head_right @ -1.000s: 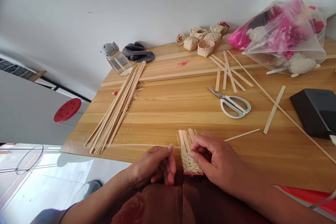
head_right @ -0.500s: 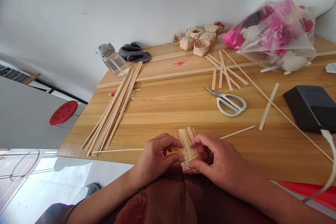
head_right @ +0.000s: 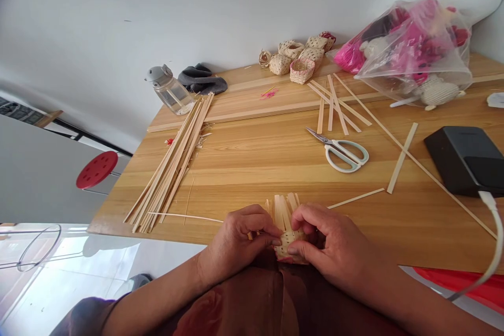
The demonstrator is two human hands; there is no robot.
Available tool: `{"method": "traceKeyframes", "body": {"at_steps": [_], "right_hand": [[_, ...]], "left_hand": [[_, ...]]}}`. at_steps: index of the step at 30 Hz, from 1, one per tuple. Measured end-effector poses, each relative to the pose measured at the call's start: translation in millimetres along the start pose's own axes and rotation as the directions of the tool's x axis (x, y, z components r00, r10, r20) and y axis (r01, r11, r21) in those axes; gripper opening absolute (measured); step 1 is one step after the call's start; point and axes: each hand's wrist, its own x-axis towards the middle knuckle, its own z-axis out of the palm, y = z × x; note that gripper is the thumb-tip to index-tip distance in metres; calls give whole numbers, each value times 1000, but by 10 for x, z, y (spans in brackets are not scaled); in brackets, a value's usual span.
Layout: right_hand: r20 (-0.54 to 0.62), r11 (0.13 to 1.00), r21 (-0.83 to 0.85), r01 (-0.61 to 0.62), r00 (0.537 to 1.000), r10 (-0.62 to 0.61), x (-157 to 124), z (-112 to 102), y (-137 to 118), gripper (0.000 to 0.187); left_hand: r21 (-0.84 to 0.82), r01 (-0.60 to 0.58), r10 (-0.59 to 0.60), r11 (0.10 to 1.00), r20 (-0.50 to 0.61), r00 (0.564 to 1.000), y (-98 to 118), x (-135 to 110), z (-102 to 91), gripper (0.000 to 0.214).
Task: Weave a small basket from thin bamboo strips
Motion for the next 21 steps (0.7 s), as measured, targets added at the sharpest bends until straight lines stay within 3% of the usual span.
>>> {"method": "traceKeyframes", "body": {"at_steps": [6,10,12,14,17,19,21], "right_hand": [[-26,1000,-14,-28,999,28,-10,-1,-17,9],[-24,998,-11,-60,998,60,-16,14,-6,13],[-29,997,2,-74,997,74,-26,34,16,15],[-41,999,-2,-53,998,53,-33,56,44,17],[-73,996,-67,52,996,-57,-23,74,68,23],[-48,982,-118,148,987,-154,0,68,56,34],[13,966,-140,217,976,-218,29,52,25,38]], "left_hand": [[208,-56,51,977,31,998,37,-17,-24,14],[418,-210,230,884,4,973,119,-111,-150,21],[467,-332,341,820,68,938,183,-193,-219,17],[494,-396,365,774,162,917,243,-277,-263,17],[546,-266,133,794,272,953,271,-362,-271,20],[605,-110,-54,789,245,968,227,-380,-260,18],[650,-13,-111,760,149,983,135,-372,-252,35]]}}
